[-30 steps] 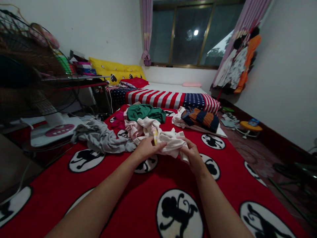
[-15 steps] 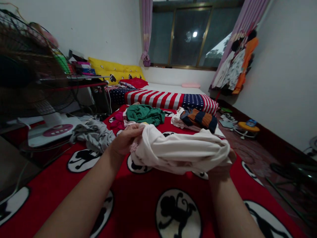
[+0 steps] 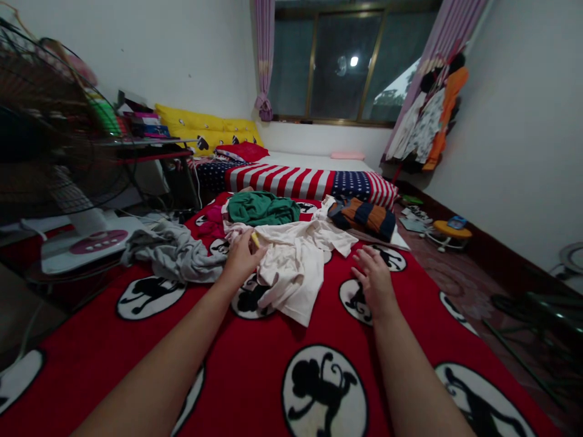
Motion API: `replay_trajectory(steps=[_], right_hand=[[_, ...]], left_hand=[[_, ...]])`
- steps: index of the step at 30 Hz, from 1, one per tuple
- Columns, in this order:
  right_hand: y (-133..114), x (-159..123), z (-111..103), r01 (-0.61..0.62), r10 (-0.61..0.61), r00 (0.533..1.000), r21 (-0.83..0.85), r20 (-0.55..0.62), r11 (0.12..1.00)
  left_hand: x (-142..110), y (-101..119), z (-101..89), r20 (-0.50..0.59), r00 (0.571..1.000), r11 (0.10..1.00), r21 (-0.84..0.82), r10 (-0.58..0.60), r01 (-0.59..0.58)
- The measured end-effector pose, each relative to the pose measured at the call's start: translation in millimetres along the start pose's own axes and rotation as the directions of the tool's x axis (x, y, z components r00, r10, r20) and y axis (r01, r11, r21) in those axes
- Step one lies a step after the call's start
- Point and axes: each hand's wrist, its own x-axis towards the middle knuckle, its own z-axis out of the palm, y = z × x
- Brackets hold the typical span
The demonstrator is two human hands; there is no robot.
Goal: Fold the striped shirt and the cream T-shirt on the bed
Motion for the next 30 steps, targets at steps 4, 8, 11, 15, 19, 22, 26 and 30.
replay_trajectory(steps=[4, 8, 11, 15, 19, 22, 26, 30], right_hand=[[12, -10, 10, 0.159, -0.118, 0.981, -0.287, 0.154, 0.945], [24, -29, 24, 0.310, -0.067, 0.908, -0.555, 0.413, 0.772], [30, -37, 30, 0.502, -0.108, 0.838, -0.678, 0.535, 0.537], [29, -37, 33, 0.329, -0.046, 0.885, -0.552, 0.463, 0.767], [20, -38, 35, -0.109, 0.145, 0.874, -0.104, 0.464, 0.989], [16, -41, 36, -0.216, 0.188, 0.815, -0.014, 0.548, 0.976], [19, -44, 37, -0.236, 0.226, 0.770, -0.062, 0.596, 0.970], [18, -46, 40, 0.003, 0.045, 0.900, -0.110, 0.434, 0.994]], left_hand=[[-15, 23, 8.0, 0.005, 0.973, 0.965, 0.128, 0.229, -0.227], [-36, 38, 31.3, 0.328, 0.893, 0.948, -0.030, 0.307, -0.315], [-44, 33, 42.2, 0.435, 0.861, 0.958, -0.007, 0.261, -0.287], [-45, 27, 41.9, 0.432, 0.878, 0.973, 0.006, 0.207, -0.232], [-44, 29, 39.2, 0.429, 0.887, 0.982, 0.001, 0.168, -0.186], [-45, 31, 38.3, 0.453, 0.880, 0.988, -0.006, 0.141, -0.155], [-44, 30, 37.9, 0.459, 0.879, 0.992, -0.033, 0.124, -0.123], [-43, 28, 40.2, 0.448, 0.888, 0.992, -0.110, 0.102, -0.058]])
